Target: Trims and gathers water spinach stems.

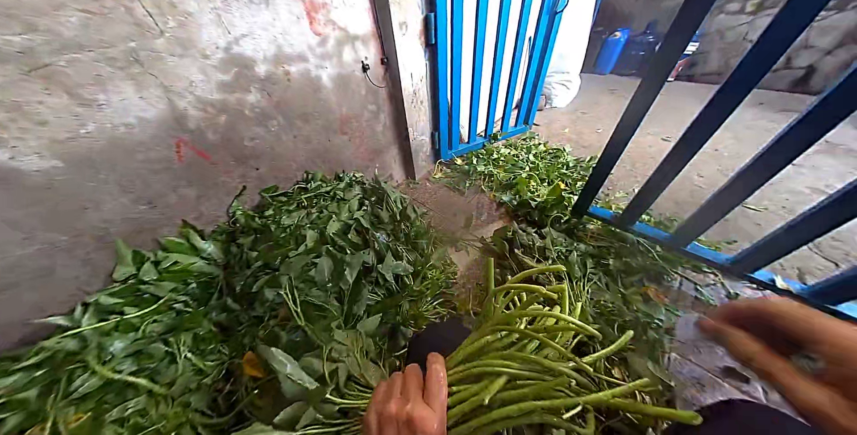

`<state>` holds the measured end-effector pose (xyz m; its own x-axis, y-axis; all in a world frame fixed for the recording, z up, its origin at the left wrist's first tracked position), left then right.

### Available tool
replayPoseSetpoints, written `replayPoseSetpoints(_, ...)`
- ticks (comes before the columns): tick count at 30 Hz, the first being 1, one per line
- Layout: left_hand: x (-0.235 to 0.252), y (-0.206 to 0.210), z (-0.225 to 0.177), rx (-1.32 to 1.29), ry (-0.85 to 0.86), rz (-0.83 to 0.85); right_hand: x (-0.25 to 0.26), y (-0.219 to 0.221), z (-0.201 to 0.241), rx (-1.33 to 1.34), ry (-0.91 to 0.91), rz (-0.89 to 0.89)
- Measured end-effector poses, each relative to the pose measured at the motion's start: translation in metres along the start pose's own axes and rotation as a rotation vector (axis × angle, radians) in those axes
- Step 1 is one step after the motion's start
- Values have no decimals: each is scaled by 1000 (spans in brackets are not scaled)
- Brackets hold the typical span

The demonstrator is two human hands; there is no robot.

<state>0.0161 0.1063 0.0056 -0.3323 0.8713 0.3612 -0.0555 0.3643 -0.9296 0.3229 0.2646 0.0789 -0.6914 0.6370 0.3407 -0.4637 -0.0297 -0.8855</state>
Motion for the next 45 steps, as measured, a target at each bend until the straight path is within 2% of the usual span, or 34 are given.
replayPoseSetpoints(1,0,1,-3,0,17,-8,12,-19,34,-14,-131,-120)
replayPoseSetpoints(2,1,2,-6,-2,28,-11,25,-24,69,-35,-262,-161)
replayPoseSetpoints(4,2,3,-11,-3,41,-9,50,6,124,-99,-501,-73)
replayPoseSetpoints(6,3,3,-15,-8,58,-26,69,64,141,-229,-709,11)
replayPoseSetpoints(8,3,3,-16,5,65,-38,83,105,132,-283,-815,82)
replayPoseSetpoints(12,3,4,-15,29,49,-28,97,121,121,-174,-881,312)
replayPoseSetpoints(18,7,8,-20,66,61,-31,113,136,124,-214,-1021,317)
replayPoseSetpoints(27,8,12,-17,33,115,1,108,142,97,130,-854,712)
replayPoseSetpoints(31,9,13,-19,25,140,-8,111,142,102,55,-902,705)
replayPoseSetpoints(36,8,13,-17,25,134,-30,110,143,116,-203,-1048,526)
replayPoseSetpoints(41,4,12,-26,50,178,-38,101,152,108,-227,-1025,649)
replayPoseSetpoints(45,7,12,-30,84,173,-38,118,161,107,-312,-1002,629)
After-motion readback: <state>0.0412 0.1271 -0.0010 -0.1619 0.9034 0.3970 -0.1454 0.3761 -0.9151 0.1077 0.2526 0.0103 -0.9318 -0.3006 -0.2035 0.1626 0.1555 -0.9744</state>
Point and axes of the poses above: each hand's wrist, its own x-axis towards the middle knuckle, its own y-axis out of the palm, z = x × y, the point moved 8 cm from there along x, towards the middle knuckle, and after that the axes turned 12 degrees about -y, right-handed, at the moved point
